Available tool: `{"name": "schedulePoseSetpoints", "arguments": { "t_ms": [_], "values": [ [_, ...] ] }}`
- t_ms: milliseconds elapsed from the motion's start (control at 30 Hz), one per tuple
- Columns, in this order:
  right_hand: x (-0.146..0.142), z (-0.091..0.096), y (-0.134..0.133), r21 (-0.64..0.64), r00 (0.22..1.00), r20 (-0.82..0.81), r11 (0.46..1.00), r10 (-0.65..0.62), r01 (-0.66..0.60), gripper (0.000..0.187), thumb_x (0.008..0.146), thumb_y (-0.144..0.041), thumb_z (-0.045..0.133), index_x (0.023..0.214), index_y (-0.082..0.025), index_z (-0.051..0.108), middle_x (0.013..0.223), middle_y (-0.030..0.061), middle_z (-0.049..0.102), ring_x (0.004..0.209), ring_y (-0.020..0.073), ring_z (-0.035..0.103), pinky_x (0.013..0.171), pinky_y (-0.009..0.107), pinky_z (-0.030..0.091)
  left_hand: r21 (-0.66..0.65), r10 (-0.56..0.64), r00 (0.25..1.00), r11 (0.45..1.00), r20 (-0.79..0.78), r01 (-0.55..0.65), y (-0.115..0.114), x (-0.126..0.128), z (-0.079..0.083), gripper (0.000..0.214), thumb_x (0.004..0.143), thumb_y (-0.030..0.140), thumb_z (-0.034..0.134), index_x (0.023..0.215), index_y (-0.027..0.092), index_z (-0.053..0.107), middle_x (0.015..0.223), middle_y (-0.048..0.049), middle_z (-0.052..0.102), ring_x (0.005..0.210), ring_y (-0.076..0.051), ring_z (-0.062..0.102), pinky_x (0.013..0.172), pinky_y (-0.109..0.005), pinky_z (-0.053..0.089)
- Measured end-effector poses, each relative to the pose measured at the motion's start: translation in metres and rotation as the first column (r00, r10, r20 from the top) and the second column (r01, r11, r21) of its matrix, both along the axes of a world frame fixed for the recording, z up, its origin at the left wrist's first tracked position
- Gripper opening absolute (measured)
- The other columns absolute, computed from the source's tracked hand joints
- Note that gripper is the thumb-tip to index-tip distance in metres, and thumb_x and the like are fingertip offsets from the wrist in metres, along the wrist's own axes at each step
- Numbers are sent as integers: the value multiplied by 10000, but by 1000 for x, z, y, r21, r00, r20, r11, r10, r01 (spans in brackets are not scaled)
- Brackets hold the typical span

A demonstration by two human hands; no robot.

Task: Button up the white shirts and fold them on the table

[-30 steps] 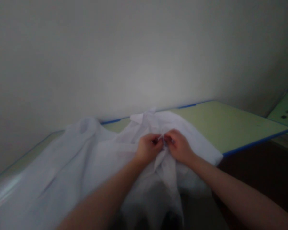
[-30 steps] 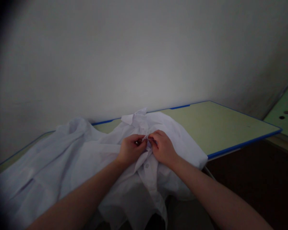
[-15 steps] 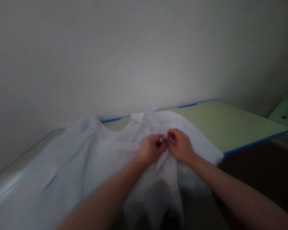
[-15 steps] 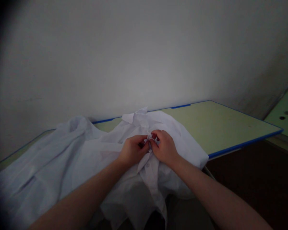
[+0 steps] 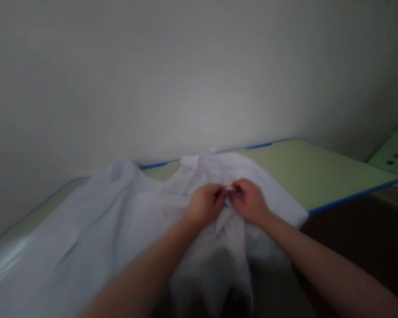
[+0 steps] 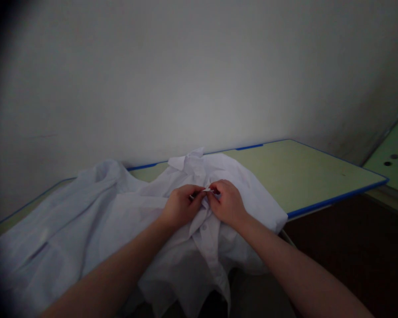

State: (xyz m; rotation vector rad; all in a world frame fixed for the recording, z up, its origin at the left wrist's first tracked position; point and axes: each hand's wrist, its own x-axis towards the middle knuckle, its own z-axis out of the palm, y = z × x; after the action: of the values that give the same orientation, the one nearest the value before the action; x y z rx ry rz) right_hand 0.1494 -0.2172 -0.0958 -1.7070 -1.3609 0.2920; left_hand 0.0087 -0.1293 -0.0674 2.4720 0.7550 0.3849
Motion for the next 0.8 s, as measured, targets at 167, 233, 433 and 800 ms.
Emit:
{"name": "schedulePoseSetpoints", "arguments": {
  "t_ms": [167,233,433,800],
  "values": [
    [-1,0,-1,-3,1000,-18,1000,-3,3,84,739,-189,549,818,-169,571,745,34,565,698,152,507,652,271,400,156,-74,990,984,-117,91,-1,-1,6,232,899,281,401,923,181,608,848,-62,630,779,-162,591,677,-263,443],
    [-1,0,-2,-8,1000,-10,1000,-16,16,85,739,-187,544,820,-168,561,739,31,557,694,152,499,646,270,395,204,-86,985,972,-152,116,-3,-1,8,243,906,272,376,919,181,602,833,-62,620,774,-169,587,668,-271,439],
    [-4,1,-3,-5,998,57,1000,-23,23,93,729,-192,537,818,-168,548,738,35,547,710,166,490,650,283,381,201,-100,986,971,-134,126,-6,-4,8,236,895,278,389,868,168,596,765,-59,598,712,-157,574,634,-262,426],
    [0,-1,-5,4,974,-177,990,142,-143,121,745,-212,577,861,-183,597,791,21,620,736,148,561,706,277,442,310,-92,978,939,-189,148,-1,-4,9,148,865,277,402,864,181,514,796,-46,570,669,-156,540,554,-259,379]
  ]
}}
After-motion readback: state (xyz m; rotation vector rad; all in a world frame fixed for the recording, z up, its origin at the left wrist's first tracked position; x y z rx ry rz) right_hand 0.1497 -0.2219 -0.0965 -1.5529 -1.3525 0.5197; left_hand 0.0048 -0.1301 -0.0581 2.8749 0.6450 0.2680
